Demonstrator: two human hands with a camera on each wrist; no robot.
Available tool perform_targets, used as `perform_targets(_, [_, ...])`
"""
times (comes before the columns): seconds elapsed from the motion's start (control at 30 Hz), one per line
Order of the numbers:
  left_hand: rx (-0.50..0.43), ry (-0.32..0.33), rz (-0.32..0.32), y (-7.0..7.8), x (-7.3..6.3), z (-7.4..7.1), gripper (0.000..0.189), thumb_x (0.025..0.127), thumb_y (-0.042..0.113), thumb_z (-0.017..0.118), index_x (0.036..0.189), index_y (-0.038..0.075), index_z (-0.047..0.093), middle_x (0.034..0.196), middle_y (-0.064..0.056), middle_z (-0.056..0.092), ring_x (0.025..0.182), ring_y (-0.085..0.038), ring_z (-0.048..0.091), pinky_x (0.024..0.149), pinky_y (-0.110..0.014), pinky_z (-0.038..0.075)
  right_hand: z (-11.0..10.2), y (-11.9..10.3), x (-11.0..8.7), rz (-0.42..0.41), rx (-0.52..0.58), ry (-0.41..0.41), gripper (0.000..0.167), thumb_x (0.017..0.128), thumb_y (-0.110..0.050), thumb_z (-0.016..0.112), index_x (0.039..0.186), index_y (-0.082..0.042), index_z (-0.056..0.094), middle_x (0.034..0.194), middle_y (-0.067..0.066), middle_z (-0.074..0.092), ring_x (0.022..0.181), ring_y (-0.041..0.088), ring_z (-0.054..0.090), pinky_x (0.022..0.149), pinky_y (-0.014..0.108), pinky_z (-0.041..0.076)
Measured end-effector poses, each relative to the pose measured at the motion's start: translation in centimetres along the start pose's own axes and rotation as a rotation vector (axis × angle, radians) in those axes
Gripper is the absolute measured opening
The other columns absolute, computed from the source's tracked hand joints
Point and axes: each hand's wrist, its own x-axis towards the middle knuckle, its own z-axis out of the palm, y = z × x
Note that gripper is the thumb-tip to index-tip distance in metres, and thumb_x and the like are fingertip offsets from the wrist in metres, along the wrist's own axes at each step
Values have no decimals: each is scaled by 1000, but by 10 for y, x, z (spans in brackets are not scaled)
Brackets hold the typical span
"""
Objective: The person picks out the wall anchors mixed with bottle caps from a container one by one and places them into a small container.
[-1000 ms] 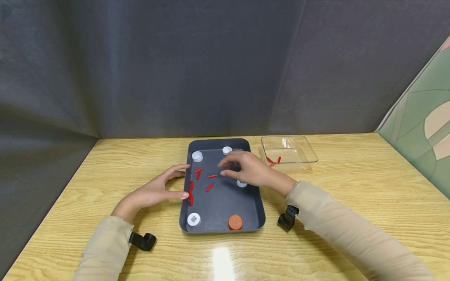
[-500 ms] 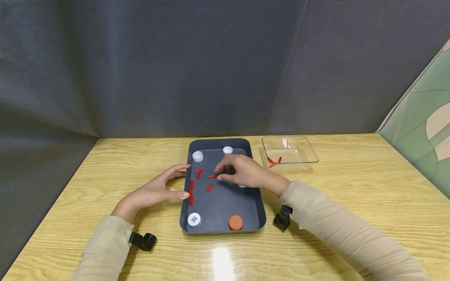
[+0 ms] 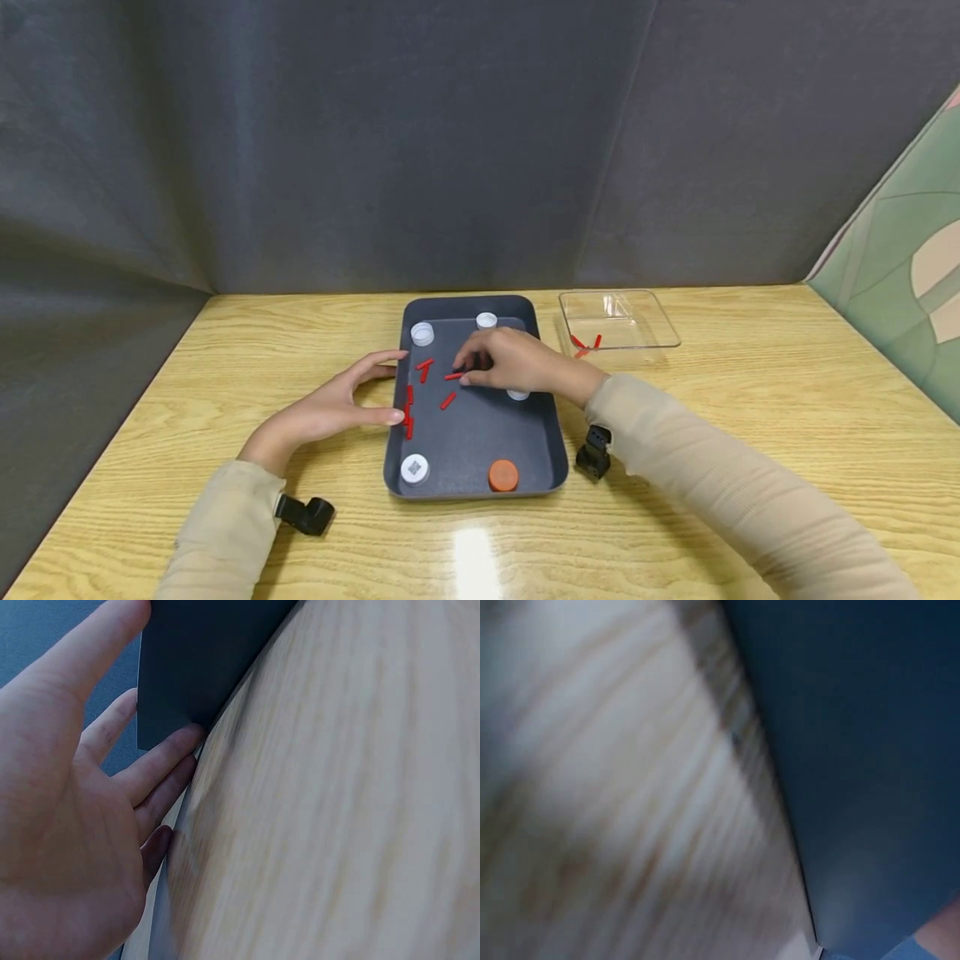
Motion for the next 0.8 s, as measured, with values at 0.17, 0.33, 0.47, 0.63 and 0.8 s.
perform_targets(0.17, [-4, -1, -1, 0, 0, 1, 84, 87, 30, 78, 155, 23, 30, 152, -18, 36, 141, -35, 31, 110, -61, 26, 2, 2, 2, -12, 30, -15, 17, 88, -23, 78, 104, -18, 75, 89, -9, 62, 76, 5, 55, 68, 25, 48])
perform_targets(0.33, [1, -2, 2, 0, 2, 2, 83, 87, 31, 78, 155, 24, 30, 152, -17, 36, 141, -34, 31, 110, -61, 25, 3, 2, 2, 1, 25, -33, 16, 88, -24, 77, 103, -18, 75, 90, -7, 60, 76, 6, 55, 69, 25, 47])
perform_targets(0.47, [0, -2, 7, 0, 2, 2, 83, 87, 30, 78, 155, 24, 30, 152, -17, 36, 141, -34, 31, 110, -60, 25, 3, 2, 1, 12, 17, -32, 11, 88, -25, 78, 98, -20, 75, 88, -8, 58, 75, 6, 54, 68, 26, 47])
perform_targets(0.63, [-1, -3, 9, 1, 2, 2, 84, 87, 30, 78, 155, 23, 30, 152, -17, 36, 141, -34, 31, 110, -61, 25, 4, 3, 2, 27, 7, -31, 8, 88, -27, 78, 94, -23, 74, 87, -10, 57, 75, 6, 54, 68, 27, 47])
perform_targets(0.8, [3, 1, 5, 0, 2, 2, 84, 87, 30, 78, 155, 23, 30, 153, -16, 36, 141, -34, 31, 110, -61, 25, 6, 3, 3, 29, -7, -28, 6, 89, -28, 77, 93, -24, 74, 87, -11, 57, 74, 5, 54, 67, 26, 46])
